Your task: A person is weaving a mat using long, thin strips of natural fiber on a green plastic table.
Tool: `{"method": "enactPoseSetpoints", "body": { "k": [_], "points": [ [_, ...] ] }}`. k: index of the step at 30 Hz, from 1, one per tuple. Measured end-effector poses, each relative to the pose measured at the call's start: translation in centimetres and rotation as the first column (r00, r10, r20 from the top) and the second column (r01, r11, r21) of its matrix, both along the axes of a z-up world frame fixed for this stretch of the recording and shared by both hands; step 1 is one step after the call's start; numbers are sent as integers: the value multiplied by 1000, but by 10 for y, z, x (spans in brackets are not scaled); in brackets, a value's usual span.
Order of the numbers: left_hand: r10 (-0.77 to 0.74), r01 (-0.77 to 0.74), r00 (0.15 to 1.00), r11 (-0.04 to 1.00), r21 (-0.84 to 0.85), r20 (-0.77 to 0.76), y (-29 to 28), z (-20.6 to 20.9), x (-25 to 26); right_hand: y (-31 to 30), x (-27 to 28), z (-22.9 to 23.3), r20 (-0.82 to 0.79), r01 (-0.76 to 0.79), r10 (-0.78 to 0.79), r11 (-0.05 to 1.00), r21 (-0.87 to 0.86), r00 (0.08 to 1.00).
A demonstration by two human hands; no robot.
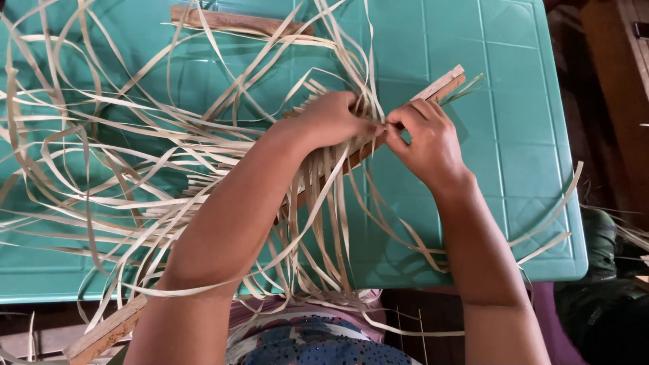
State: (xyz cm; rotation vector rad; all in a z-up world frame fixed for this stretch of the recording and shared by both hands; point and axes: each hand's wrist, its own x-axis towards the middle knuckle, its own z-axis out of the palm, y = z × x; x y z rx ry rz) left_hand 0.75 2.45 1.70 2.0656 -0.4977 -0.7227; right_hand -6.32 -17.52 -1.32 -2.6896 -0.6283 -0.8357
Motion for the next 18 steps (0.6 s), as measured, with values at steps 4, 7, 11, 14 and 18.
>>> {"method": "enactPoseSetpoints", "body": {
  "k": [4,7,11,14,18],
  "points": [
    [87,-89,996,984,-153,-17,-7,-13,4,-1,1,-7,9,16,-16,1000,-23,1000],
    [96,-89,995,981,-171,35,-12,-22,8,-3,2,-5,14,15,-15,1000,-19,1000],
    [84,-69,983,993,-93,164,-16,-26,10,-3,-1,6,-128,-62,86,982,176,988],
    [76,-67,978,996,-54,195,-17,-32,11,-3,-2,9,-189,-63,111,969,240,976],
    [54,-52,982,999,-14,183,-14,-20,5,-2,0,10,-203,-55,110,964,259,973]
  ]
}}
